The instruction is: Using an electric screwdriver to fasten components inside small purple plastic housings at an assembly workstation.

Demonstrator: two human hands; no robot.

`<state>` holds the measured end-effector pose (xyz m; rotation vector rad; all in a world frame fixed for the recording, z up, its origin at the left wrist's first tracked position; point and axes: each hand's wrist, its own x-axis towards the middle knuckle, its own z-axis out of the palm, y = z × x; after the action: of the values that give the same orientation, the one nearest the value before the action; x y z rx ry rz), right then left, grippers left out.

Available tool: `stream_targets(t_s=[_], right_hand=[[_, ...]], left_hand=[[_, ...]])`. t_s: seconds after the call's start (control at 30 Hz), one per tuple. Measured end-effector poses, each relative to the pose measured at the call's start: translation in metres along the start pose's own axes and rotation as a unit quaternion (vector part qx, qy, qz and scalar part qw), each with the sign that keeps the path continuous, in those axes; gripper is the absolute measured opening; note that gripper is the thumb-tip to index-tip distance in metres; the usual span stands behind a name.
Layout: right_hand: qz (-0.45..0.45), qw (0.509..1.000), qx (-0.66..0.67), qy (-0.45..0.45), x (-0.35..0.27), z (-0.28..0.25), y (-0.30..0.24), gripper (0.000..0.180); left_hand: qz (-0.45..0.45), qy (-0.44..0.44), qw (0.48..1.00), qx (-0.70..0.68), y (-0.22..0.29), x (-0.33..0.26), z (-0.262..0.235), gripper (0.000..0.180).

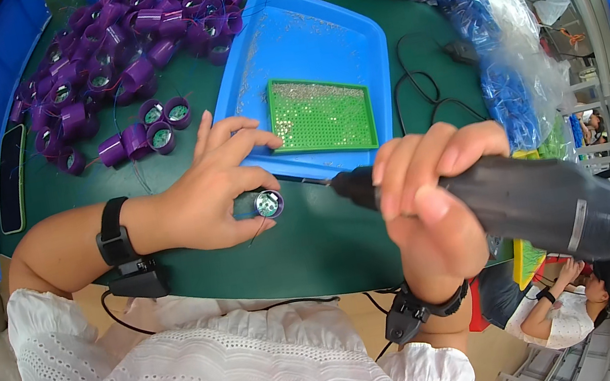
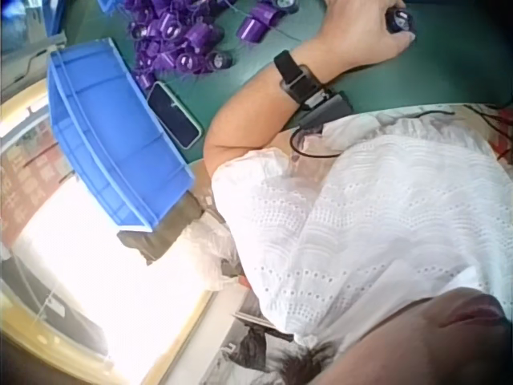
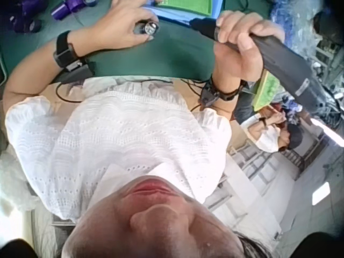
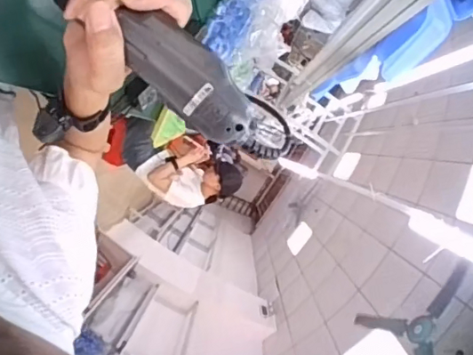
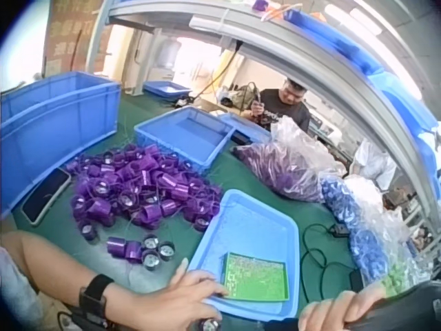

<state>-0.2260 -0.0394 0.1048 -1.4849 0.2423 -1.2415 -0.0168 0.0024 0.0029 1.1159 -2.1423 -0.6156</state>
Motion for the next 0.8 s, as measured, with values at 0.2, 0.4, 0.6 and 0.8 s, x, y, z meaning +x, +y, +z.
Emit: stream_targets(t_s=[0.2,0.4,0.6,0.8], right_hand=[[0.058,0.997,-0.013,-0.04,-0.019,0.022,0.01,0.028],[0.068,0.994,-0.047,-0.077,-0.027,0.025,0.019,0.027],[0.071,0.992,-0.041,-0.093,-0.027,0.028,0.023,0.026],[0.082,0.991,-0.038,-0.094,-0.025,0.028,0.028,0.026]], left_hand=[[-0.002,0.01,1.0,0.006,-0.001,-0.003,0.003,0.026],[0.006,0.015,1.0,-0.001,-0.001,-0.004,0.004,0.025],[0.007,0.013,1.0,-0.002,-0.001,-0.006,0.003,0.024],[0.008,0.013,1.0,-0.004,-0.004,-0.005,0.003,0.023]])
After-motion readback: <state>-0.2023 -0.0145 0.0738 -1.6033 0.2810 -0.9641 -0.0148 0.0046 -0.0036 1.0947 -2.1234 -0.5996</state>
